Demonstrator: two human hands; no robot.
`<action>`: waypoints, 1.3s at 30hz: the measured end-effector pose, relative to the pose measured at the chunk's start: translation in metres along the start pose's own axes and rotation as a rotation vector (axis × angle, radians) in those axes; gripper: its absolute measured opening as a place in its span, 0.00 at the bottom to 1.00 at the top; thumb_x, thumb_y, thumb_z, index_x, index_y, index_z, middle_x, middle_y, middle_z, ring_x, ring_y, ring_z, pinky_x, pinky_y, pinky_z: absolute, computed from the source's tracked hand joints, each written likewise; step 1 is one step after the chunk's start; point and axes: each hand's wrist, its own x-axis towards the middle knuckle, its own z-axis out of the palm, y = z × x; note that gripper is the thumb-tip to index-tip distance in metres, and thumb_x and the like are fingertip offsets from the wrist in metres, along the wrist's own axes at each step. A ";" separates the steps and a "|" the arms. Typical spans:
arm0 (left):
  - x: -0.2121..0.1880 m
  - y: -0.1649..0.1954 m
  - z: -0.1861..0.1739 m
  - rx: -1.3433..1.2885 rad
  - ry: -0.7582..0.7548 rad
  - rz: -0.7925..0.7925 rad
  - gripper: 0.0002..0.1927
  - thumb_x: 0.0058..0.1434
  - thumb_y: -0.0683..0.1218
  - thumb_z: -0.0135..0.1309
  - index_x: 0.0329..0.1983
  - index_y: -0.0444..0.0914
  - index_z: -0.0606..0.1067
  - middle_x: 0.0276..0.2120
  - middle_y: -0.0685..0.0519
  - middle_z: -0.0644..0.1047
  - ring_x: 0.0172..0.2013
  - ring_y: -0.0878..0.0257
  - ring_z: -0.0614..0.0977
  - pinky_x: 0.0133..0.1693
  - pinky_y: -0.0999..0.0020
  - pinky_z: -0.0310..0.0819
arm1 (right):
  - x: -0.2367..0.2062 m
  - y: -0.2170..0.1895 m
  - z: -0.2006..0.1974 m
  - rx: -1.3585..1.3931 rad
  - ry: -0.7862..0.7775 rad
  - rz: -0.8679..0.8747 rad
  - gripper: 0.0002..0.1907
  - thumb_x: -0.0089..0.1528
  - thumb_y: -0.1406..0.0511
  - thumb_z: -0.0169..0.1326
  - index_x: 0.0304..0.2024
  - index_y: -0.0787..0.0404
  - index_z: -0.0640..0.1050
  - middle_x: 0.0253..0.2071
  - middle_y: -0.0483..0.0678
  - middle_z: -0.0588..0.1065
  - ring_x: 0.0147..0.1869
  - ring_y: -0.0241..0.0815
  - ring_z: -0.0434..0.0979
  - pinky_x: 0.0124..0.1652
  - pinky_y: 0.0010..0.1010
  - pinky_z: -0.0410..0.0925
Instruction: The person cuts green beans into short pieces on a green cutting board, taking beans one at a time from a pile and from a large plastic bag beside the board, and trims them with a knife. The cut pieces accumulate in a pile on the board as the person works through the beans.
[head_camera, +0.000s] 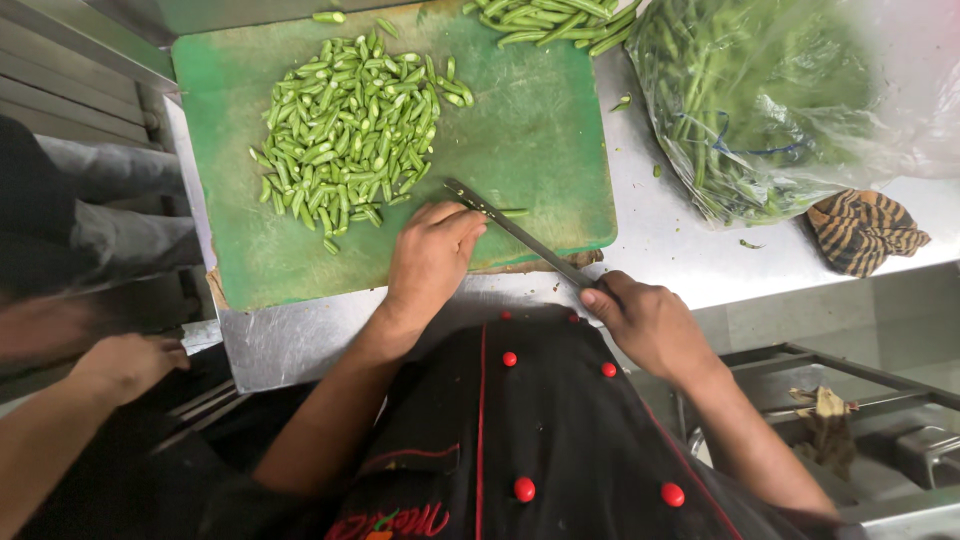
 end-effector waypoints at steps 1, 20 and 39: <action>0.000 0.000 0.000 0.002 -0.002 -0.001 0.07 0.57 0.40 0.64 0.39 0.37 0.81 0.35 0.50 0.79 0.38 0.48 0.80 0.41 0.55 0.75 | 0.001 0.003 -0.001 -0.001 -0.018 0.021 0.23 0.66 0.47 0.47 0.45 0.59 0.78 0.28 0.60 0.79 0.40 0.65 0.79 0.42 0.53 0.69; -0.015 -0.011 -0.007 -0.060 0.029 -0.078 0.07 0.58 0.39 0.64 0.40 0.37 0.82 0.37 0.50 0.80 0.40 0.50 0.81 0.42 0.58 0.76 | 0.004 -0.001 0.002 0.042 -0.079 -0.022 0.24 0.66 0.48 0.46 0.46 0.59 0.78 0.27 0.63 0.77 0.40 0.65 0.79 0.42 0.49 0.69; -0.023 -0.019 -0.018 -0.081 0.038 -0.102 0.05 0.58 0.39 0.64 0.37 0.38 0.81 0.36 0.49 0.80 0.39 0.51 0.81 0.42 0.58 0.76 | 0.008 -0.005 0.006 0.026 -0.146 -0.013 0.23 0.67 0.49 0.47 0.46 0.59 0.80 0.30 0.61 0.78 0.39 0.61 0.80 0.43 0.45 0.70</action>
